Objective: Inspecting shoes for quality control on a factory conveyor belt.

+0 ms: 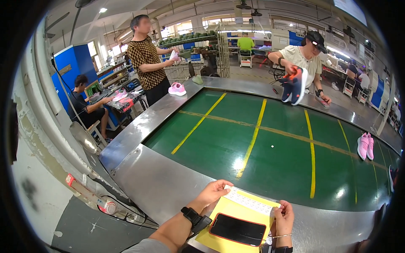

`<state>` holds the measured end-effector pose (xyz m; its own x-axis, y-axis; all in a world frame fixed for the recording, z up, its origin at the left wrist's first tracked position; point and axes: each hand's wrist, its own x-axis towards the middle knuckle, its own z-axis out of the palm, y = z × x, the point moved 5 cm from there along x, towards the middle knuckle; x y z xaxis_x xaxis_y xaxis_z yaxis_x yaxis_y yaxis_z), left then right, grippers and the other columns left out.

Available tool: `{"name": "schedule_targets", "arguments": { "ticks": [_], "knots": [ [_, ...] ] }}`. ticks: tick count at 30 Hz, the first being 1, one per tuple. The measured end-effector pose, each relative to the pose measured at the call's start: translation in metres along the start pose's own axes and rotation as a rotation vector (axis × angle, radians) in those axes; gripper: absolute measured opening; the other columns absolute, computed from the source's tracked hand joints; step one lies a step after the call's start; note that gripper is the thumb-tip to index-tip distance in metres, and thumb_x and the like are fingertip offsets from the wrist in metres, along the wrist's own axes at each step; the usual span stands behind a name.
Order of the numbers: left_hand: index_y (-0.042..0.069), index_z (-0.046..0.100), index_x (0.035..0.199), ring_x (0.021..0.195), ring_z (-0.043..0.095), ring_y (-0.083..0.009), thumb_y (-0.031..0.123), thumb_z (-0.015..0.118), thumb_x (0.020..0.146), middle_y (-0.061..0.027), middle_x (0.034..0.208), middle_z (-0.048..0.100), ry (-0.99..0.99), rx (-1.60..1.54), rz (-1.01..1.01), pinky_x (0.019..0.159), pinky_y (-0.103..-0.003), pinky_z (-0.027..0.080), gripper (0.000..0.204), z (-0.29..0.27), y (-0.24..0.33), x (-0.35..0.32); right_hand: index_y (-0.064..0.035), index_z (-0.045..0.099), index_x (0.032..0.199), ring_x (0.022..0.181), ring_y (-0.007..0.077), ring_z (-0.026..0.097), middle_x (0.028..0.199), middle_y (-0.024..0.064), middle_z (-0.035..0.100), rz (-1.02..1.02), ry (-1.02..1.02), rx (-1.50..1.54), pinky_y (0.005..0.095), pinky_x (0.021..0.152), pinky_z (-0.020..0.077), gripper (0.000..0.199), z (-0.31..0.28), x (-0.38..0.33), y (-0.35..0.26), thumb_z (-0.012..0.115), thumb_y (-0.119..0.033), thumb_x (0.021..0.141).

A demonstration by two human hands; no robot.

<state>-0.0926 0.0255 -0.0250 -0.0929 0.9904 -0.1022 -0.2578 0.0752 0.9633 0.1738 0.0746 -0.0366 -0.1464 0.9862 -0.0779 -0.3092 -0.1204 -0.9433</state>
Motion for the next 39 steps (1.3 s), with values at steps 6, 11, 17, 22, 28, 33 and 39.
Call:
{"name": "schedule_targets", "arguments": {
  "ticks": [6,11,17,22,28,33,39],
  "knots": [
    [-0.001,0.052,0.106,0.080,0.058,-0.0097,0.002,0.050,0.086,-0.0074,0.088,0.061,-0.006,0.004,0.012,0.074,-0.023,0.046,0.020,0.003,0.002,-0.004,-0.0001,0.048,0.104,0.074,0.0057,0.043,0.083,-0.0006,0.044,-0.001,0.001,-0.036,0.0163,0.068,0.0382,0.027,0.000,-0.004,-0.005,0.054,0.005,0.078],
    [0.000,0.053,0.105,0.080,0.057,-0.0099,0.001,0.051,0.085,-0.0069,0.088,0.061,-0.028,-0.036,0.004,0.074,-0.023,0.046,0.019,0.004,-0.004,-0.003,-0.0001,0.049,0.104,0.073,0.0054,0.044,0.083,-0.0011,0.046,0.016,0.027,-0.148,0.0165,0.067,0.0388,0.028,0.001,-0.009,-0.009,0.054,0.005,0.077],
    [0.000,0.053,0.103,0.080,0.056,-0.0106,0.000,0.052,0.084,-0.0067,0.088,0.060,0.042,0.015,0.012,0.073,-0.023,0.046,0.019,-0.004,-0.002,-0.006,-0.0002,0.050,0.105,0.073,0.0049,0.044,0.082,-0.0019,0.047,-0.014,0.011,-0.106,0.0166,0.066,0.0395,0.028,-0.001,-0.004,0.000,0.056,0.004,0.078],
    [0.000,0.053,0.102,0.076,0.057,-0.0098,-0.002,0.052,0.083,-0.0068,0.086,0.060,0.018,-0.074,0.006,0.070,-0.022,0.046,0.019,-0.004,-0.003,0.004,-0.0007,0.051,0.104,0.072,0.0084,0.047,0.084,0.0021,0.050,-0.018,0.058,-0.173,0.0202,0.061,0.0405,0.023,-0.010,0.001,-0.007,0.055,-0.004,0.081],
    [-0.001,0.053,0.101,0.077,0.057,-0.0096,0.001,0.055,0.083,-0.0067,0.086,0.060,0.009,-0.016,0.057,0.071,-0.022,0.047,0.018,-0.013,-0.013,0.014,-0.0026,0.057,0.094,0.086,0.0294,0.049,0.091,0.0140,0.053,-0.688,-0.060,-1.064,0.0353,0.078,0.0418,0.022,0.063,-0.020,-0.096,0.059,-0.006,0.073],
    [-0.001,0.054,0.099,0.075,0.057,-0.0090,0.002,0.056,0.083,-0.0054,0.084,0.060,0.028,-0.045,0.039,0.070,-0.022,0.047,0.017,-0.007,-0.009,0.007,-0.0047,0.059,0.092,0.090,0.0286,0.050,0.093,0.0118,0.054,-0.773,-0.382,-1.246,0.0349,0.077,0.0432,0.023,0.122,-0.010,-0.067,0.064,-0.010,0.070],
    [-0.001,0.055,0.097,0.071,0.055,-0.0069,0.003,0.057,0.083,-0.0031,0.080,0.059,0.021,-0.034,0.060,0.066,-0.020,0.045,0.015,-0.005,-0.007,0.004,-0.0058,0.060,0.084,0.086,0.0269,0.051,0.084,0.0097,0.055,-0.803,-0.411,-1.343,0.0353,0.075,0.0440,0.016,0.159,0.002,-0.036,0.063,-0.012,0.069]
  ]
}}
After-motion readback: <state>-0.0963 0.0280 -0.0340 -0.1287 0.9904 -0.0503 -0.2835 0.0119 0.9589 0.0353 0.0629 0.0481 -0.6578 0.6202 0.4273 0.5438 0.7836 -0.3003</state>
